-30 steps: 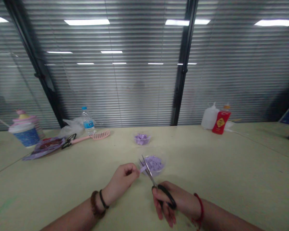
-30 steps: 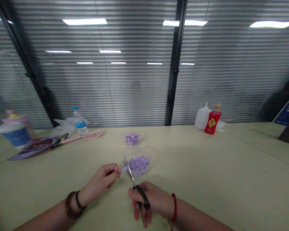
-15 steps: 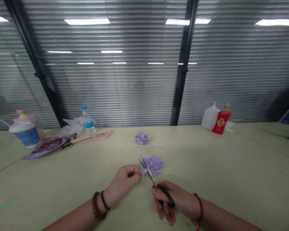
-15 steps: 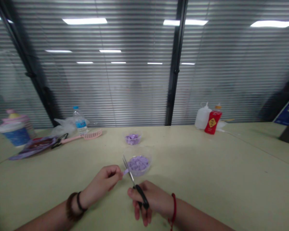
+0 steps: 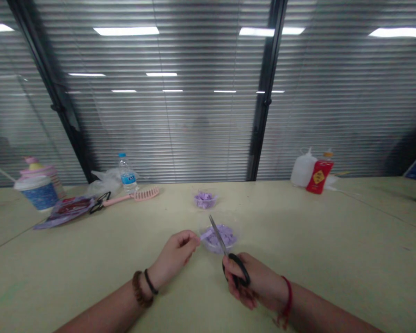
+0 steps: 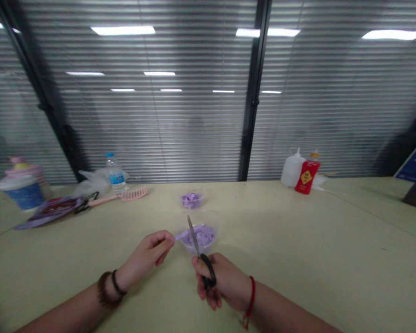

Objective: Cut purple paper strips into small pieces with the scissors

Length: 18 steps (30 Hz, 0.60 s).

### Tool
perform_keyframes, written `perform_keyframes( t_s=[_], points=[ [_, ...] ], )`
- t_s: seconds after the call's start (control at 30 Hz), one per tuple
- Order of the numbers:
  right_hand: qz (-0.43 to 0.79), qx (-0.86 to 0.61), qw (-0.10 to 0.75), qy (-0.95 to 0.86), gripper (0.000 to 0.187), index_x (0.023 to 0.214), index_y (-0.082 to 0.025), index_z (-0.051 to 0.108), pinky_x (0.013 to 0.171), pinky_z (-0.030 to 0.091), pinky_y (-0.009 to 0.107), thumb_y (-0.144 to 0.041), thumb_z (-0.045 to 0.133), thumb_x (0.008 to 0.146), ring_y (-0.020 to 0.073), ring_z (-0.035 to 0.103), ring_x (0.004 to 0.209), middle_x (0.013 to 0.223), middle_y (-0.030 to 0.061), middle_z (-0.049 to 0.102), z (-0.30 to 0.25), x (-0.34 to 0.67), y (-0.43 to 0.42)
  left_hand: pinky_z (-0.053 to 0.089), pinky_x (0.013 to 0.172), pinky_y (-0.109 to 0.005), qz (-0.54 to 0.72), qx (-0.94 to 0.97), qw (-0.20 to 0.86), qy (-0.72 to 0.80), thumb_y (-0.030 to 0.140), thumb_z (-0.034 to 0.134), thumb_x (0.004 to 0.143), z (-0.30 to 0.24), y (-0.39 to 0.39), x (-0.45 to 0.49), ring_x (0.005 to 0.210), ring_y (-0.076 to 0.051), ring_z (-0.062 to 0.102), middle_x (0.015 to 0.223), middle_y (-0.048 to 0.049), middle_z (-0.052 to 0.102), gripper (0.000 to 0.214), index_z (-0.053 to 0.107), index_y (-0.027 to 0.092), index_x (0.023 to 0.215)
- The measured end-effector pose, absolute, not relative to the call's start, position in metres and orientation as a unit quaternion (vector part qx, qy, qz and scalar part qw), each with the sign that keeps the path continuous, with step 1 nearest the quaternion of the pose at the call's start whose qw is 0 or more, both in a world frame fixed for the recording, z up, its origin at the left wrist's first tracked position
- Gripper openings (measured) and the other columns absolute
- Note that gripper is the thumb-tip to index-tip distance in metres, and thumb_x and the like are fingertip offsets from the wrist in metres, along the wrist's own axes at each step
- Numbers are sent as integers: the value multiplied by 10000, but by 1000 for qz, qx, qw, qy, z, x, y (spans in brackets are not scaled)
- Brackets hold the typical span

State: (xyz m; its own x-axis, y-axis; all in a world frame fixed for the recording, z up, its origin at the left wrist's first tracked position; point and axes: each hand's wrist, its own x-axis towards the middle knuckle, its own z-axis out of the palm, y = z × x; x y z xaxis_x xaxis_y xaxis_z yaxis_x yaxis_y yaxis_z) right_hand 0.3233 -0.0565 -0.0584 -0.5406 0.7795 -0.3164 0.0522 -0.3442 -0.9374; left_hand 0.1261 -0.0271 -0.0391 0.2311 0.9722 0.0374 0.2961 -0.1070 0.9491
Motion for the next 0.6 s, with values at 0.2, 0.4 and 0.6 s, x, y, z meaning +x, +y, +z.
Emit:
perform_keyframes(
  t_s=[0.2,0.4,0.6],
  points=[
    [727,-381,192,-538,630,609,-101,485,244,329,128,-731,477,619,78,493,297,526,47,572,-57,323,-59,217,400,-189,411,628,457,477,448,472,754,-40,-26,124,393,-65,288,443,81,332,308,455,153,669],
    [710,-400,169,-555,645,586,-95,496,258,349,140,-740,491,587,71,482,292,529,48,571,-56,321,-61,212,416,-193,355,668,465,461,436,500,742,-36,-34,130,411,-64,284,447,72,346,306,477,150,637],
    [706,-403,166,-558,639,584,-98,491,257,349,146,-736,508,579,64,463,276,519,42,565,-53,321,-61,211,426,-195,344,681,464,450,431,504,738,-36,-36,131,430,-67,280,452,68,349,304,480,151,621]
  ],
)
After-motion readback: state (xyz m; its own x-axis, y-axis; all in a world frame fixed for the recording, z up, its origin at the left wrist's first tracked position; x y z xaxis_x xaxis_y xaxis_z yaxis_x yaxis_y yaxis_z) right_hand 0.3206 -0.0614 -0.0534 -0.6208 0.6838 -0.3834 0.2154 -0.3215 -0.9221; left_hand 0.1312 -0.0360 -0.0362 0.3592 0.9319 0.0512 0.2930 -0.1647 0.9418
